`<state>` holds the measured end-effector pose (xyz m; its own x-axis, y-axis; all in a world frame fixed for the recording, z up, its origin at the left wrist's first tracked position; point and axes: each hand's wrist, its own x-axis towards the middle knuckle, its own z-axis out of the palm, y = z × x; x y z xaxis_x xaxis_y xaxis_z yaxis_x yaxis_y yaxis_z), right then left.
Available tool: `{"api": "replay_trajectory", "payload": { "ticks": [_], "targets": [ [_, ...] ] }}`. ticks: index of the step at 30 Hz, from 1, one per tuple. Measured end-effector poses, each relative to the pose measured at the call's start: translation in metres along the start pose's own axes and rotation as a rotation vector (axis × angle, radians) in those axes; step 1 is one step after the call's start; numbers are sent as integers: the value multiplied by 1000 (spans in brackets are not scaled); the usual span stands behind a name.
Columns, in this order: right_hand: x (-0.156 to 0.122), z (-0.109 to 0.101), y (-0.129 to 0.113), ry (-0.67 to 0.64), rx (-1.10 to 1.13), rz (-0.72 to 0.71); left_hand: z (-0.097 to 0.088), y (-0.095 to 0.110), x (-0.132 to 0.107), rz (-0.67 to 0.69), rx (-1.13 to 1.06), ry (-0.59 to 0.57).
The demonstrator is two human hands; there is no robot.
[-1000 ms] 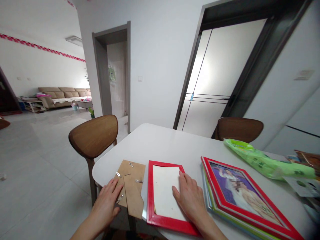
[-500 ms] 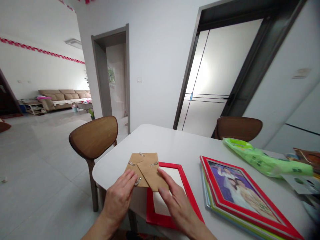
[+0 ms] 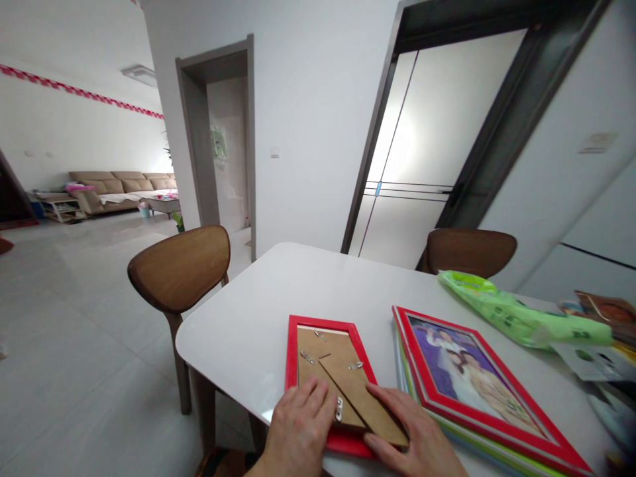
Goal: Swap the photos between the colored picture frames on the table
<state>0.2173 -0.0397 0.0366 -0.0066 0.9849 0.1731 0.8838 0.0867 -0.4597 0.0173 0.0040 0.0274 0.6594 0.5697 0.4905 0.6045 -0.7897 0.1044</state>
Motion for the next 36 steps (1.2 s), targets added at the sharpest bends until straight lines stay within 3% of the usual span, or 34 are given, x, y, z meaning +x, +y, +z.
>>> {"api": "replay_trajectory", "payload": {
  "ticks": [9,17,24,36],
  "targets": [
    [-2,15,3,131,-207,-119,-12,-6,7,-127,-255,-319],
    [14,9,-9,28,-267,-82,-11,-12,-3,-107,-372,-329],
    [45,14,-18,54,-359,28,-3,-14,-7,-156,-362,-308],
    [45,19,-7,97,-231,-24,-9,-13,-2,-178,-355,-354]
  ]
}}
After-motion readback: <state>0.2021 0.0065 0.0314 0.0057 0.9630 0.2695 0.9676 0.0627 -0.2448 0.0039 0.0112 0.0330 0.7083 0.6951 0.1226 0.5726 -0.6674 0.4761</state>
